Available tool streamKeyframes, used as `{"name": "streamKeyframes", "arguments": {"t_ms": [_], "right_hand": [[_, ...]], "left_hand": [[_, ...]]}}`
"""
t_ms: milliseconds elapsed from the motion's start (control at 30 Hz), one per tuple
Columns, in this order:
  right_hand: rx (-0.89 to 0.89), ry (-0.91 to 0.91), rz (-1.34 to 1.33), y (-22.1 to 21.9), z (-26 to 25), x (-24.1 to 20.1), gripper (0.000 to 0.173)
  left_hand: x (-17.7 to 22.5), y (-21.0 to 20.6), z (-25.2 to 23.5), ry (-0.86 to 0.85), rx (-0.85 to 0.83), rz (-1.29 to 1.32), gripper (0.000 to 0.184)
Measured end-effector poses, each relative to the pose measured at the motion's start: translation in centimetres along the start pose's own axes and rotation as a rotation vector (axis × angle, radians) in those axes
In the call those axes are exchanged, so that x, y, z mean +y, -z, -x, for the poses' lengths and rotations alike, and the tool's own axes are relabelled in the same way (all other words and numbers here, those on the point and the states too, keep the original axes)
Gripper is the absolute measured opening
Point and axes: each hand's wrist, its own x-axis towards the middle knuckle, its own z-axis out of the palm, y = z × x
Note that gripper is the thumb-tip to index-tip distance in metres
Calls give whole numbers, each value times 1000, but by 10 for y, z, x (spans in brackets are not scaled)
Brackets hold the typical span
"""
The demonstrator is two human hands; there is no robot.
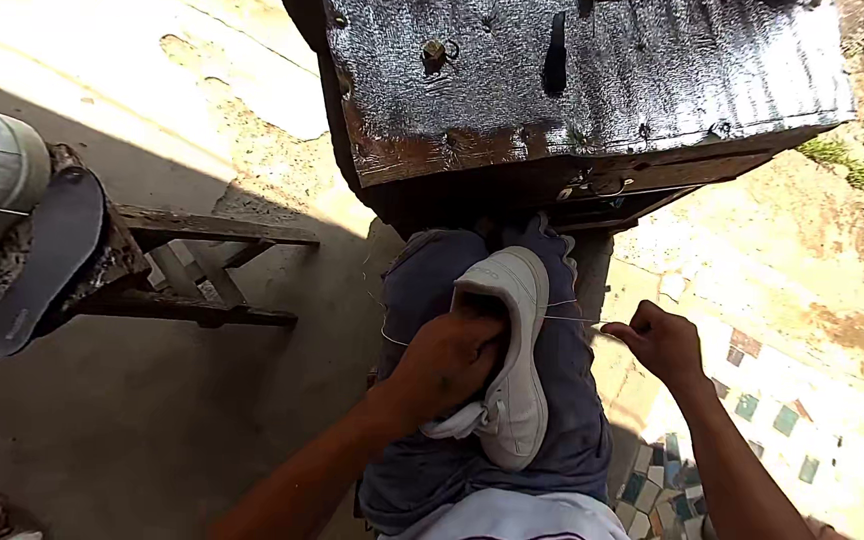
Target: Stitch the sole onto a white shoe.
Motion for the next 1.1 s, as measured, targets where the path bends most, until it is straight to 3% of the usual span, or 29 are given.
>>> {"name": "streamKeyframes", "arguments": {"t_ms": [133, 233, 300, 367, 433, 533, 600, 667, 733, 800, 867, 967, 1033, 1100], "right_hand": [[-109, 278, -356, -26, 23, -10, 72], [-115, 420, -526, -28, 24, -18, 70], [-102, 478, -638, -21, 23, -29, 59], [-59, 492, -740, -14, 21, -50, 38], [81, 415, -631, -14, 15, -75, 23], [136, 240, -382, -24, 5, -105, 21], [38, 186, -673, -13, 5, -116, 16], [-103, 91, -1293, 12, 12, -119, 13], [-162, -26, -1649, 34, 17, -104, 14], [-189, -49, -1570, 36, 16, -80, 25], [-64, -97, -1205, 23, 10, -73, 23], [113, -171, -629, 0, -4, -95, 16], [56, -166, -515, -12, -10, -110, 28], [-13, -55, -631, -17, -9, -106, 21]], "left_hand": [[4, -4, 10, -189, 58, -402, 22], [7, -3, 18, -211, 13, -581, 17], [9, -1, 19, -201, -5, -600, 16], [9, -1, 19, -191, -21, -586, 15], [9, -1, 17, -187, -33, -583, 14], [9, -2, 17, -191, -37, -597, 13], [8, -2, 16, -197, -33, -598, 13], [7, -1, 16, -201, -24, -583, 14], [6, 1, 16, -205, -25, -556, 14], [5, 3, 14, -202, -41, -533, 14], [5, 5, 13, -187, -62, -527, 13], [5, 5, 12, -170, -80, -553, 12], [6, 5, 12, -164, -78, -573, 12], [5, 6, 11, -162, -70, -583, 14]]}}
